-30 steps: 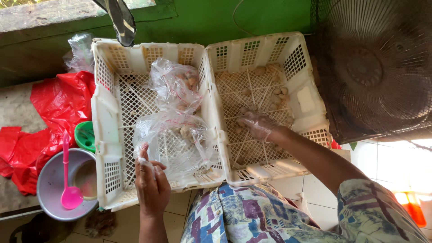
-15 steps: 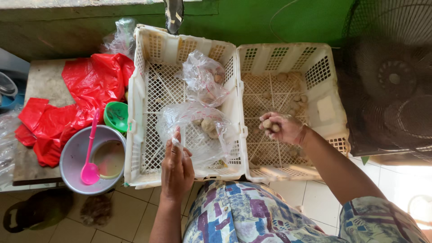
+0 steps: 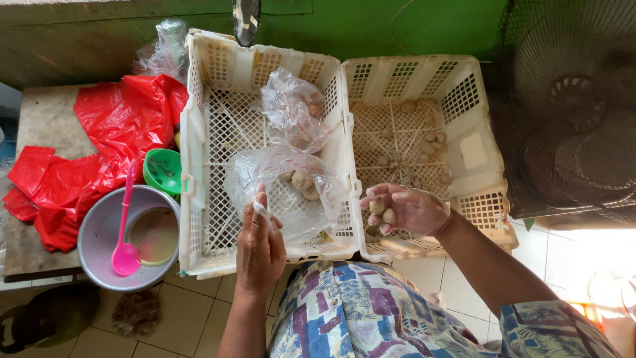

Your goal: The person transfers small round food items from a white plastic crate into clear plastic bags. They hold the bag open with one hand, scoop items with the other, and place the filled bags into the crate. The process is repeated multiple times throughout the clip.

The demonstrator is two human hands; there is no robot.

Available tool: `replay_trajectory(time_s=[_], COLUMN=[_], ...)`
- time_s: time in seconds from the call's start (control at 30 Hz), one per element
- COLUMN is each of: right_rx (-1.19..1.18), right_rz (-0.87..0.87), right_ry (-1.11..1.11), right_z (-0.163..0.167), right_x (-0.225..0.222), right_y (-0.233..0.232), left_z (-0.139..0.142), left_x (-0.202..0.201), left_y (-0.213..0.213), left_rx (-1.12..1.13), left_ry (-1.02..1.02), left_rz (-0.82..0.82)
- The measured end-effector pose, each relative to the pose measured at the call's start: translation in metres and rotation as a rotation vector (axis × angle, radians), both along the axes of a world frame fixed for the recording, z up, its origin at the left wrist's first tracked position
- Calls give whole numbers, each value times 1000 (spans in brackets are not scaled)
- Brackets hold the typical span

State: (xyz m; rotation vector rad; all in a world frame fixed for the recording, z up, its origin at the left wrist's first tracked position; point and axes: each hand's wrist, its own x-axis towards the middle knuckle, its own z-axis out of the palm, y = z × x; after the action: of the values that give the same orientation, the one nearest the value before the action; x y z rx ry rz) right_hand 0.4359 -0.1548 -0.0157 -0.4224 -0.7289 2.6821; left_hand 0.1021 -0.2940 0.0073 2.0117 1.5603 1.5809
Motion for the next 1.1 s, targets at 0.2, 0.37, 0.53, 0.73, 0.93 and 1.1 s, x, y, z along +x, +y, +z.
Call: replay_trajectory(time_s=[0.2,0.37,0.53,0.73,0.93,1.1], right_rx=[39,91,249,212,167,557], right_rz=[58,220,289,65,-165,257], right_ry=[-131,-184,-316,-384,-432,-484], right_z=[2,-6,-20,-13,5,0], right_x=[-3,-38,-63,-42,-43,-97], right_y=[-16,-27,-27,-3,1,-14], left_z=[1,7,7,5,3,-4], left_x=[-2,-1,2,2,2,8], left_y=[-1,-3,-4,-3,-3,-1], left_rx=[-2,-60,-133,-26,-162,-299], left_ry=[-38,-68,-72,-40,-32,-74], left_rz=[-35,-39,-2,-9,34,53])
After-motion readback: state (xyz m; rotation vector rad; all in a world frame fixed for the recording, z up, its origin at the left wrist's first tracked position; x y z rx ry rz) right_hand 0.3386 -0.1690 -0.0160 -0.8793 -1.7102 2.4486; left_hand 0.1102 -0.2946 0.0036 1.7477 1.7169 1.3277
